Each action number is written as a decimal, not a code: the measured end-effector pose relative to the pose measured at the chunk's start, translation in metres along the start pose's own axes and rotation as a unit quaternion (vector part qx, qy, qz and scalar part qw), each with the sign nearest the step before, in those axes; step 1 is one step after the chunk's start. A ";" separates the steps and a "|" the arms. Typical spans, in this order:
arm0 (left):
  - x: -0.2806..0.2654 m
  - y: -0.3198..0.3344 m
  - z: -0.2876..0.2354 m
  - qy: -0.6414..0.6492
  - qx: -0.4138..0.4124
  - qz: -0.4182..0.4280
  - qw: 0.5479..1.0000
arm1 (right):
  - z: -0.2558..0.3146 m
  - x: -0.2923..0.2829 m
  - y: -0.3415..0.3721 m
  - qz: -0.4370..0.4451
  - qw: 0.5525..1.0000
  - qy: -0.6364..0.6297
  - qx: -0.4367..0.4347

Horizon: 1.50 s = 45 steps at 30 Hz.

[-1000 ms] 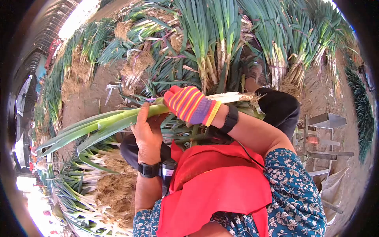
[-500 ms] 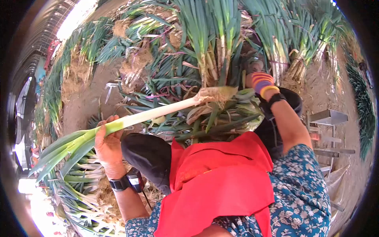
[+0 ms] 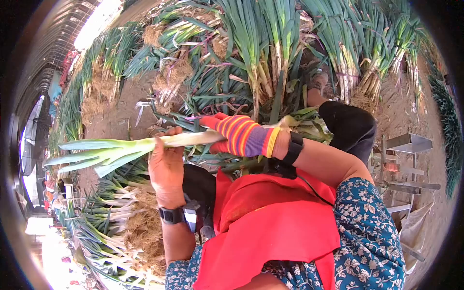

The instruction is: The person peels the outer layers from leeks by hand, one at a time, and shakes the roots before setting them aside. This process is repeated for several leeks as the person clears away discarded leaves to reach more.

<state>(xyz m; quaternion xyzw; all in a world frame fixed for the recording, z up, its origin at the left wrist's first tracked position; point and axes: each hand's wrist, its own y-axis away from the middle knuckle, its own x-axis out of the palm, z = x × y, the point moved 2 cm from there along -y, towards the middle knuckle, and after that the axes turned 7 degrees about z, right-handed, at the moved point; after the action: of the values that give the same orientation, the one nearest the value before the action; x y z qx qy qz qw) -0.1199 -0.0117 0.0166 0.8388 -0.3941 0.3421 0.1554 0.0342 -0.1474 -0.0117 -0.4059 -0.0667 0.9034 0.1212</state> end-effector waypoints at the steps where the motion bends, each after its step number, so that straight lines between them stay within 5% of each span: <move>1: -0.003 0.002 0.002 -0.001 -0.002 0.000 1.000 | -0.001 0.006 -0.004 -0.047 0.997 -0.007 -0.054; 3: 0.000 0.003 0.010 -0.024 -0.035 0.070 0.997 | 0.012 -0.005 -0.005 -0.096 0.990 -0.009 -0.100; 4: 0.002 0.004 0.012 -0.012 -0.031 0.063 0.997 | 0.021 -0.015 -0.004 0.038 0.972 -0.231 -0.005; 5: 0.004 0.004 0.013 -0.010 -0.030 0.063 0.998 | 0.030 -0.018 -0.003 0.169 0.879 -0.437 0.087; 6: 0.005 0.003 0.010 -0.010 -0.038 0.102 0.994 | 0.016 -0.006 -0.010 0.128 0.908 -0.398 -0.015; 8: 0.010 0.003 -0.006 0.004 -0.004 0.110 0.994 | -0.013 0.000 -0.014 0.083 0.970 -0.110 -0.200; 9: 0.004 0.002 -0.014 0.010 0.004 0.104 0.995 | -0.003 -0.008 -0.006 0.160 0.940 -0.301 -0.005; 10: 0.000 0.003 -0.026 0.000 0.016 0.092 0.996 | -0.016 -0.004 0.003 0.169 0.928 -0.331 -0.026; 11: -0.003 0.004 -0.034 -0.006 0.021 0.081 0.996 | -0.016 -0.013 0.014 0.250 0.891 -0.371 0.082; 12: -0.010 0.004 -0.043 -0.018 0.034 0.082 0.996 | -0.035 -0.013 0.028 0.183 0.946 -0.254 -0.082; 14: -0.023 0.006 -0.060 -0.067 0.058 0.071 0.994 | -0.081 -0.011 0.068 0.175 0.912 -0.318 0.191; 16: -0.044 0.008 -0.073 -0.048 0.044 0.013 0.998 | -0.119 -0.025 0.109 0.158 0.961 -0.034 0.223; 18: -0.057 0.006 -0.085 -0.024 0.062 0.041 0.997 | -0.212 -0.012 0.176 0.176 0.936 0.185 0.242; 21: -0.066 0.001 -0.089 -0.022 0.070 0.005 0.997 | -0.180 -0.050 0.163 0.167 0.885 0.284 0.327; 23: -0.064 -0.001 -0.082 -0.033 0.071 -0.025 0.997 | -0.144 -0.059 0.128 -0.066 0.933 0.266 0.235; 25: -0.058 -0.003 -0.072 -0.042 0.071 -0.054 0.995 | -0.078 -0.069 0.079 -0.116 0.975 0.154 0.106; 27: -0.049 -0.007 -0.061 -0.025 0.079 -0.061 0.995 | -0.008 -0.073 0.043 -0.092 0.977 0.179 -0.065; 30: -0.047 -0.006 -0.060 -0.023 0.071 -0.033 0.997 | 0.015 -0.065 0.026 -0.007 0.999 0.045 -0.008; 33: -0.048 0.000 -0.066 -0.032 0.068 -0.015 0.997 | 0.010 -0.058 0.014 0.043 0.992 -0.093 -0.071; 36: -0.040 -0.003 -0.074 -0.020 0.091 0.030 0.995 | 0.021 -0.057 0.013 0.313 0.874 -0.341 0.146; 40: -0.066 -0.014 -0.087 -0.031 0.054 0.046 0.997 | -0.005 -0.025 0.014 0.262 0.825 -0.497 0.063; 45: -0.104 -0.008 -0.071 -0.083 0.019 -0.107 0.991 | -0.031 -0.030 0.049 0.184 0.929 -0.310 0.088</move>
<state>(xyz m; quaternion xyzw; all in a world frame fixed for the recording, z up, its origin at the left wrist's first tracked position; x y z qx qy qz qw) -0.1934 0.0884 -0.0053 0.9045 -0.3068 0.2601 0.1419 0.0681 -0.2018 -0.0214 -0.0986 0.0544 0.9929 -0.0387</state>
